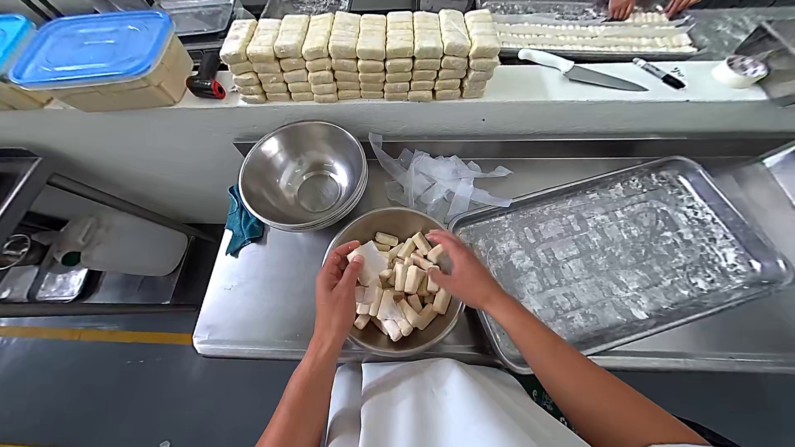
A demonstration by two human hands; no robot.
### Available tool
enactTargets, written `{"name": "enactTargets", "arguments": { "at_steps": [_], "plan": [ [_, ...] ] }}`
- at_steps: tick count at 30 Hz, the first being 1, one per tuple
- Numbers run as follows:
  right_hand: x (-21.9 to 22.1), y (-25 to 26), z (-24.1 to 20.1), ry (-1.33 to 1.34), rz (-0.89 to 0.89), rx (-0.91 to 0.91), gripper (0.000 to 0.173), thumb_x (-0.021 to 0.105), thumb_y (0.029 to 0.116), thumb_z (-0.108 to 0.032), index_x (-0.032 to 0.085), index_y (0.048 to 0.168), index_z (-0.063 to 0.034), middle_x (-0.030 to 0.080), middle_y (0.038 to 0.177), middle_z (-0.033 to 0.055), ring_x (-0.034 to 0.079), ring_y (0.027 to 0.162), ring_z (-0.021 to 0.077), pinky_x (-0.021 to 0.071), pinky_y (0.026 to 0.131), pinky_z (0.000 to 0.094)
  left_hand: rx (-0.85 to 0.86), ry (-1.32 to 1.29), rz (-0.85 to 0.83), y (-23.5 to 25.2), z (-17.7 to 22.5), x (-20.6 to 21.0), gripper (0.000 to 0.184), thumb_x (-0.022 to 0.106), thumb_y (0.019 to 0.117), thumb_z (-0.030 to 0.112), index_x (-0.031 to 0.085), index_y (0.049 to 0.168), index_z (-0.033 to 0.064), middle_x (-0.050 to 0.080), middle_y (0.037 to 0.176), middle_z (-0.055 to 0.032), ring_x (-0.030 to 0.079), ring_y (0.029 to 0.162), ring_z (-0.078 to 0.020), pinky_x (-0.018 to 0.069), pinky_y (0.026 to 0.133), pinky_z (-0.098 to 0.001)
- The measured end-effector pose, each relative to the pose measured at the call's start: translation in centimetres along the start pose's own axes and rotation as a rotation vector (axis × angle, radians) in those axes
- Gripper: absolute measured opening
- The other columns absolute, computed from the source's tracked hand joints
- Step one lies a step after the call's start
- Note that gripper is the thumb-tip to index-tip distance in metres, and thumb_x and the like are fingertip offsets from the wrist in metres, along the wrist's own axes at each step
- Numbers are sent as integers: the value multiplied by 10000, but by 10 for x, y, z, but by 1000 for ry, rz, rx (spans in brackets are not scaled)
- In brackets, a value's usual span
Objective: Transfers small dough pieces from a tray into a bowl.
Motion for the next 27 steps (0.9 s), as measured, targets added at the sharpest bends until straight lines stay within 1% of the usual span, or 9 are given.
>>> {"name": "enactTargets", "arguments": {
  "at_steps": [3,4,7,8,10,13,17,22,27],
  "plan": [
    [37,-12,-24,167,-234,17,780,834,849,-293,470,1511,-103,495,1509,130,590,1263,256,542,996,478,-20,-98,-114,-4,17,15,306,440,1078,148,583,1334,61,697,1066,-61,691,866,-118,595,765,-285],
    [47,-16,-33,265,-296,74,772,831,860,-314,464,1513,-130,550,1439,108,647,1158,219,578,932,433,5,-87,-155,-6,24,22,305,453,1067,135,592,1328,59,701,1063,-66,691,864,-129,595,760,-294],
    [61,-17,-36,430,-239,150,483,758,933,-271,573,1324,-57,720,983,82,713,815,154,610,762,350,144,38,-212,-12,41,34,282,570,1021,115,627,1291,56,700,1070,-59,700,882,-139,611,778,-294],
    [58,-16,-32,444,-204,167,467,742,945,-228,560,1336,-48,716,981,100,717,790,168,621,748,356,215,93,-188,-12,45,32,282,594,1008,114,632,1280,52,699,1078,-51,702,883,-124,614,778,-279],
    [48,-15,-22,479,-140,183,543,752,936,-153,517,1418,-64,701,1063,139,719,781,201,636,725,381,303,177,-95,-9,44,20,288,606,1003,109,612,1277,21,699,1116,-64,703,878,-106,610,773,-276],
    [32,-19,-12,530,-76,181,594,775,889,-63,507,1419,-72,687,1113,138,707,820,203,625,732,376,191,197,10,2,24,4,311,574,1028,107,572,1330,34,664,1239,-77,708,889,-114,614,794,-303],
    [29,-21,-6,530,-59,176,545,755,891,-37,531,1387,-58,684,1176,123,707,937,199,611,825,373,36,253,-109,9,-7,7,450,526,1061,203,473,1464,9,534,1469,-165,601,1263,-240,513,1039,-441],
    [34,-19,-12,456,-87,144,492,735,935,-75,594,1405,-110,622,1337,80,691,989,176,603,857,371,23,339,-343,0,-17,36,497,598,1023,328,551,1433,50,576,1448,-101,530,1353,-202,439,1126,-469],
    [35,-18,-25,315,4,48,432,706,954,-72,602,1373,-48,642,1285,131,693,1032,196,598,897,368,106,407,-269,-1,-12,44,303,677,991,180,674,1274,71,723,1171,-60,682,1101,-152,543,995,-414]
  ]
}}
Point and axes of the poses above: each hand's wrist, its own y-axis towards the middle knuckle, its own x-axis out of the palm, z = x × y, the point moved 6 cm from there along y, towards the middle knuckle
